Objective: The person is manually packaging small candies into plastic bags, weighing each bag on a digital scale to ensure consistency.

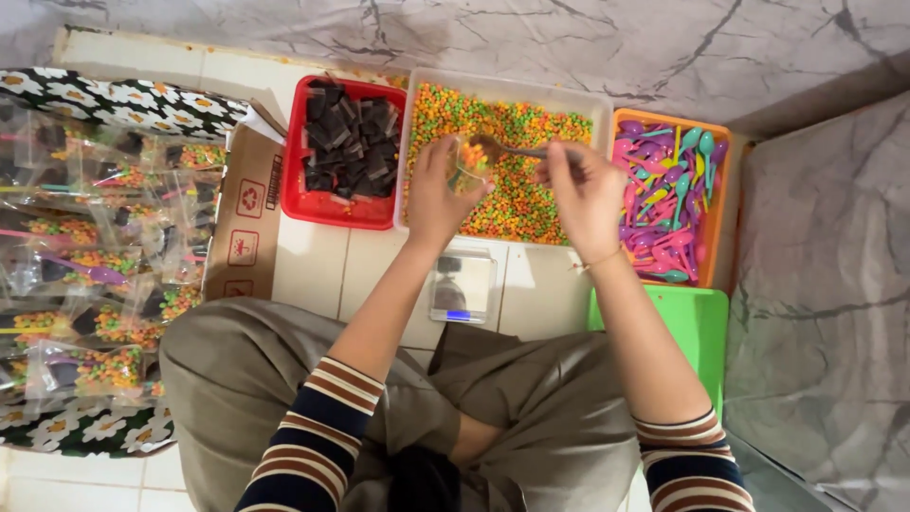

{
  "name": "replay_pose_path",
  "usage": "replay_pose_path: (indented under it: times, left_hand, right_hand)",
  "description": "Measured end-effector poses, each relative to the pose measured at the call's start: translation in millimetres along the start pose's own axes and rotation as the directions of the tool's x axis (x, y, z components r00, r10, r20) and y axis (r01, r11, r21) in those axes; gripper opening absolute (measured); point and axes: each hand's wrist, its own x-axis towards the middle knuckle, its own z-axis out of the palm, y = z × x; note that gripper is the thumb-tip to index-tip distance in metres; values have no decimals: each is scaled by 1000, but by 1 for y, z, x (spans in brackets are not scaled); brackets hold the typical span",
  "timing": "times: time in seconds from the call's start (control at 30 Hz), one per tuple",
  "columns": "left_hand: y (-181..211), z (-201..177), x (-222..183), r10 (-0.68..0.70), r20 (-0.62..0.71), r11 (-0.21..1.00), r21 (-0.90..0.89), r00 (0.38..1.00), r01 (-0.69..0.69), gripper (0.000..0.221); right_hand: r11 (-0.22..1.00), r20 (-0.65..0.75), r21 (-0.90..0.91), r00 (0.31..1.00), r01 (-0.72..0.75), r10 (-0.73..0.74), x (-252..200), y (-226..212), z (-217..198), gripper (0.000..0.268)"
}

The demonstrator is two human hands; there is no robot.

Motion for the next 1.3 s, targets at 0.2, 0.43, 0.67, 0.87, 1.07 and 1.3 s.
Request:
replay_pose_path:
  times: [0.2, 0.43, 0.67, 0.87, 1.07, 1.3]
  left_hand:
    - [2, -7, 1, -41, 25, 999, 1, 999, 41, 85]
    - [0, -14, 1, 57, -130, 998, -31, 990, -61, 47]
    - [0, -38, 8, -31, 26, 995, -98, 999, 34, 73]
    - [-16, -38, 10, -79, 107, 993, -76, 991, 88, 83]
    - [-8, -33, 7, -58, 109, 995, -70, 992, 66, 87]
    - [-5, -12, 6, -3, 37, 1000, 1, 999, 2, 97]
  right_hand:
    - [986, -147, -112, 979, 125, -141, -7, 25, -18, 20]
    - [975, -84, 68, 972, -213, 219, -19, 187, 11, 25]
    - [645, 56, 366, 707, -671, 705, -39, 219, 60, 29]
    - [514, 115, 461, 623, -723, 774, -29, 215, 32, 26]
    - [709, -38, 410, 766, -574, 642, 7, 126, -12, 16]
    - [946, -125, 206, 952, -250, 279, 25, 36, -12, 20]
